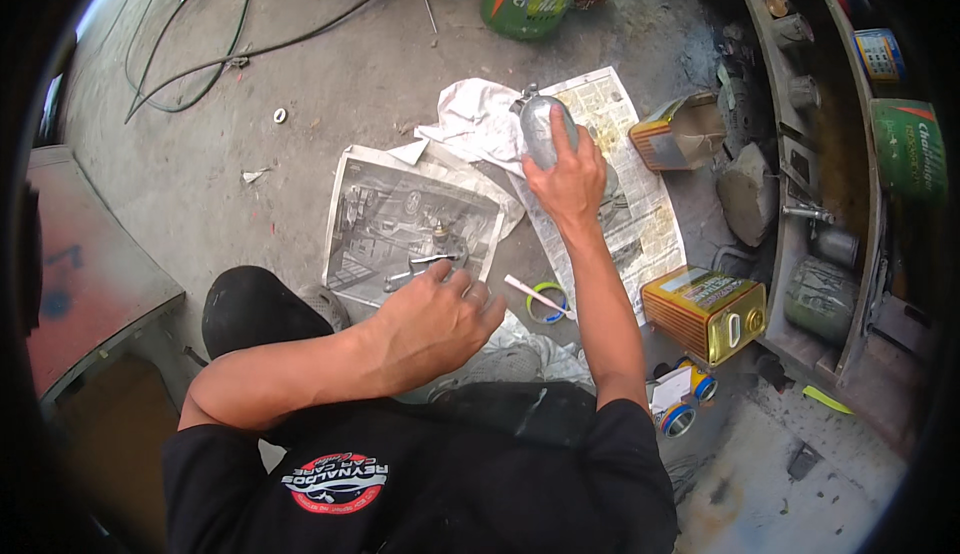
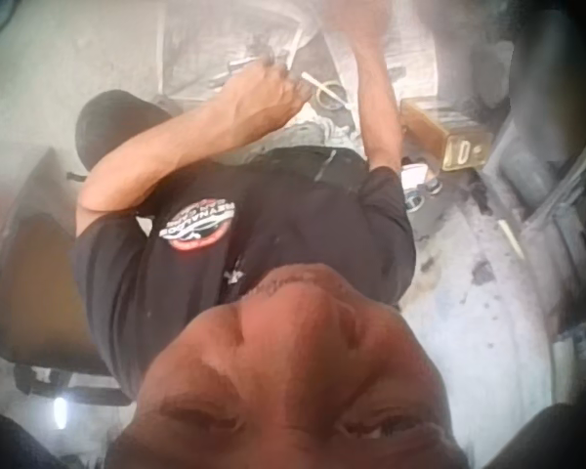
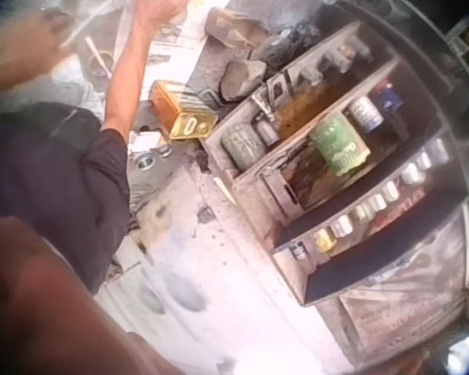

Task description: The person assembles a spray gun by attaching a metal cup to the body and tightening the connection. They handle the spray gun and cup, then walk to a workbench to retrieve the cup and complete the assembly.

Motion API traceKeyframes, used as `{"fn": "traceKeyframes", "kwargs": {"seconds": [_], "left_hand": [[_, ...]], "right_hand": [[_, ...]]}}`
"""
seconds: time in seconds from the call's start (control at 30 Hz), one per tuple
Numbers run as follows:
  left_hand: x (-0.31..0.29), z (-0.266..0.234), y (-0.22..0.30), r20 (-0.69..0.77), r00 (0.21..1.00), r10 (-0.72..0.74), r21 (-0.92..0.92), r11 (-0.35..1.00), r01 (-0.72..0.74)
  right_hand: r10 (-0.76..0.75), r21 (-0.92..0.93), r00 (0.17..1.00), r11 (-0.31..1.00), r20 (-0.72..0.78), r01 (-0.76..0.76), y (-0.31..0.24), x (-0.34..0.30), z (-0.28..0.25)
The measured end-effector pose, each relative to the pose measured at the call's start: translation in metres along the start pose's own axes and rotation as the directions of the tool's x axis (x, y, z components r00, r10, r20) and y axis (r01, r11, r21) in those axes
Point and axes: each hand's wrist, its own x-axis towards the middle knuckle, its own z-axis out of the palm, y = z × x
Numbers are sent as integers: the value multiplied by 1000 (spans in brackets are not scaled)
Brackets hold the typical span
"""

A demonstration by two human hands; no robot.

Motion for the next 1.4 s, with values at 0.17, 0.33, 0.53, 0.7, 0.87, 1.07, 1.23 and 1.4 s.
{"fn": "traceKeyframes", "kwargs": {"seconds": [0.17,0.33,0.53,0.7,0.87,1.07,1.23,1.4], "left_hand": [[7,-2,-4,27,1000,6,33,999,-7],[8,-6,2,51,998,31,8,999,-31],[4,-4,4,156,988,7,34,999,-12],[7,-7,1,102,995,-8,38,999,4],[7,-1,1,141,990,-6,61,998,-3],[16,-4,7,139,990,35,57,997,-44],[9,2,8,185,982,24,69,997,-38],[18,-10,6,223,974,34,-1,999,-34]], "right_hand": [[-34,-51,969,998,-245,22,4,-9,-6],[110,-192,909,981,402,-34,30,-34,42],[25,-49,958,999,286,-11,31,-57,40],[175,175,959,960,224,-217,55,-70,43],[265,221,927,919,268,-326,27,-28,-10],[132,153,981,982,-143,-110,50,-68,28],[166,84,983,981,77,-172,24,-39,9],[42,68,985,997,-165,-31,38,-65,22]]}}
